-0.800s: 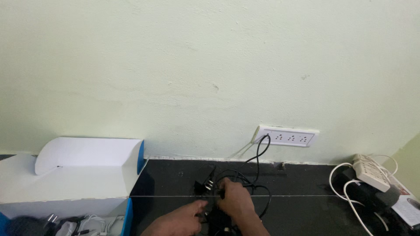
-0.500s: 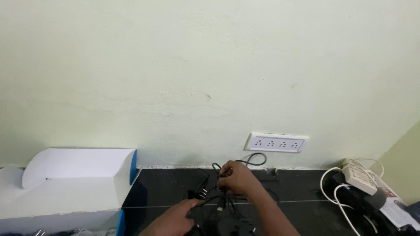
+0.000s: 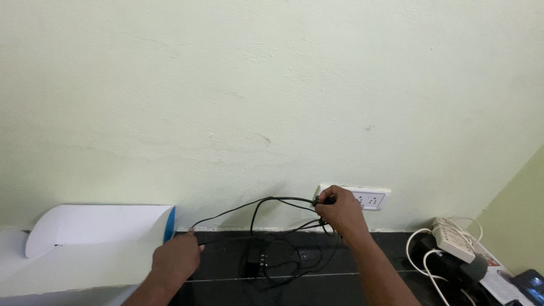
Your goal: The person coils a black USB cable and places it into a blue box. They then coil a black power adapter cable and place it into the same box. Finally, they close the box lid.
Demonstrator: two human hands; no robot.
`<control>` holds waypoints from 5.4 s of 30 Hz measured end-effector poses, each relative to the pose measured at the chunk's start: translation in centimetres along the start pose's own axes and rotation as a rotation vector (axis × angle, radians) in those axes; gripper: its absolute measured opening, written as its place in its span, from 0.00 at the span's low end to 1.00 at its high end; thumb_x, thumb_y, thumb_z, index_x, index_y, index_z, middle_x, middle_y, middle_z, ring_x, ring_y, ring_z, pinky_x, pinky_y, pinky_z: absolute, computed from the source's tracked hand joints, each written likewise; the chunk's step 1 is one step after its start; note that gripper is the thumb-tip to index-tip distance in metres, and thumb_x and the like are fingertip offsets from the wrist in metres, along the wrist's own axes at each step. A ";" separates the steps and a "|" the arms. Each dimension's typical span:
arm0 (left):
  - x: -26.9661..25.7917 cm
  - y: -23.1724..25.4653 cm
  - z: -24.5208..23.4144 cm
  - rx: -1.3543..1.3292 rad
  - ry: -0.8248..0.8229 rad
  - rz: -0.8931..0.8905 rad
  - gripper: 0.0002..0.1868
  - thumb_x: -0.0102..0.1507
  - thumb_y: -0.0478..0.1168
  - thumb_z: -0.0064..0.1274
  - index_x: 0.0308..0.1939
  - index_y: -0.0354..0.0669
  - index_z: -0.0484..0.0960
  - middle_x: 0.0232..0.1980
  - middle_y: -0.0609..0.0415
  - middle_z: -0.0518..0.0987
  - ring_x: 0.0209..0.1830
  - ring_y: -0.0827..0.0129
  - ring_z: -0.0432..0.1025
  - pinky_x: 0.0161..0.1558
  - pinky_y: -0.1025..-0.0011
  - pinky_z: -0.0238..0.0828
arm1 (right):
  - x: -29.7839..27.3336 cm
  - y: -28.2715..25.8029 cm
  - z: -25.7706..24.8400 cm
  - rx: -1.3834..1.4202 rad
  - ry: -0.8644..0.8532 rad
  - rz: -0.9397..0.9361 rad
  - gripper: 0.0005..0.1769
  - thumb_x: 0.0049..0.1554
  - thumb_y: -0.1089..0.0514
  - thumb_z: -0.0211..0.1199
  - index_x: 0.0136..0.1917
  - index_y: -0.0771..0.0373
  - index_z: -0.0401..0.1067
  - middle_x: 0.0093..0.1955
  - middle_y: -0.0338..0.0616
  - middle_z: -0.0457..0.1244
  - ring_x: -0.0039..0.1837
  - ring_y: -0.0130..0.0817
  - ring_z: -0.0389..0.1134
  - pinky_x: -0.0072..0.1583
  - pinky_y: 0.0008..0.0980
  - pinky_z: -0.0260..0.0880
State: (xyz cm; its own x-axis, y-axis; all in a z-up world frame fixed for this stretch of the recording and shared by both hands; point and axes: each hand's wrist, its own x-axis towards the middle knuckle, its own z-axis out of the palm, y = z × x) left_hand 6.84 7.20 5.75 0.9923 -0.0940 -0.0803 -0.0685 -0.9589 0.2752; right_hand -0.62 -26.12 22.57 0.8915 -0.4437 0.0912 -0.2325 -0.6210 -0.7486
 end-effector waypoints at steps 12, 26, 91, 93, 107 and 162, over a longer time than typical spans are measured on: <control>5.4 -1.1 6.4 0.209 -0.383 0.277 0.15 0.63 0.40 0.51 0.49 0.36 0.84 0.58 0.33 0.79 0.60 0.47 0.75 0.64 0.59 0.71 | -0.9 1.1 -0.8 0.530 -0.046 0.088 0.21 0.56 0.63 0.59 0.62 0.67 0.62 0.42 0.54 0.68 0.46 0.42 0.75 0.45 0.38 0.83; -2.8 9.3 -3.9 -0.802 -0.606 -0.005 0.61 0.55 0.51 0.70 0.80 0.45 0.43 0.56 0.41 0.83 0.55 0.59 0.79 0.53 0.63 0.79 | -4.8 -2.2 -1.2 0.536 -0.299 0.041 0.17 0.60 0.42 0.60 0.44 0.57 0.73 0.42 0.38 0.65 0.52 0.29 0.68 0.43 0.31 0.70; -8.6 12.5 -25.0 -1.282 -0.062 0.255 0.14 0.67 0.39 0.39 0.48 0.38 0.81 0.22 0.64 0.59 0.16 0.81 0.51 0.17 0.79 0.47 | -1.4 -1.1 6.9 -0.046 -0.470 -0.089 0.27 0.49 0.55 0.77 0.61 0.60 0.75 0.52 0.46 0.68 0.38 0.35 0.71 0.44 0.32 0.73; -8.0 11.7 -24.5 -1.259 -0.004 0.227 0.13 0.67 0.38 0.42 0.49 0.40 0.81 0.22 0.63 0.61 0.16 0.79 0.51 0.18 0.77 0.47 | -0.9 -1.1 6.8 -0.095 -0.439 -0.152 0.22 0.50 0.58 0.74 0.57 0.64 0.77 0.46 0.53 0.69 0.39 0.34 0.73 0.45 0.33 0.74; -3.0 8.9 -14.8 -1.028 -0.426 -0.020 0.26 0.65 0.49 0.57 0.60 0.35 0.78 0.41 0.51 0.82 0.33 0.69 0.78 0.28 0.75 0.71 | -2.1 -5.3 4.4 0.773 -0.476 0.038 0.25 0.64 0.44 0.44 0.64 0.61 0.68 0.60 0.46 0.71 0.58 0.37 0.75 0.55 0.44 0.77; -7.7 5.5 -6.8 -1.516 -1.051 -0.022 0.56 0.55 0.81 0.34 0.74 0.44 0.69 0.72 0.38 0.71 0.71 0.49 0.65 0.62 0.45 0.71 | -9.6 -1.0 7.8 1.361 -0.174 0.374 0.15 0.67 0.59 0.48 0.59 0.72 0.70 0.46 0.47 0.64 0.46 0.33 0.67 0.52 0.39 0.72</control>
State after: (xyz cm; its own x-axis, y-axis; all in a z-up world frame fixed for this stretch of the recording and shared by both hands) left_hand -0.45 4.49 14.38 0.4851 -0.7648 -0.4240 0.6724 0.0163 0.7400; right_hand -5.95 -16.17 17.36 0.9207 -0.2949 -0.2555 -0.0008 0.6533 -0.7571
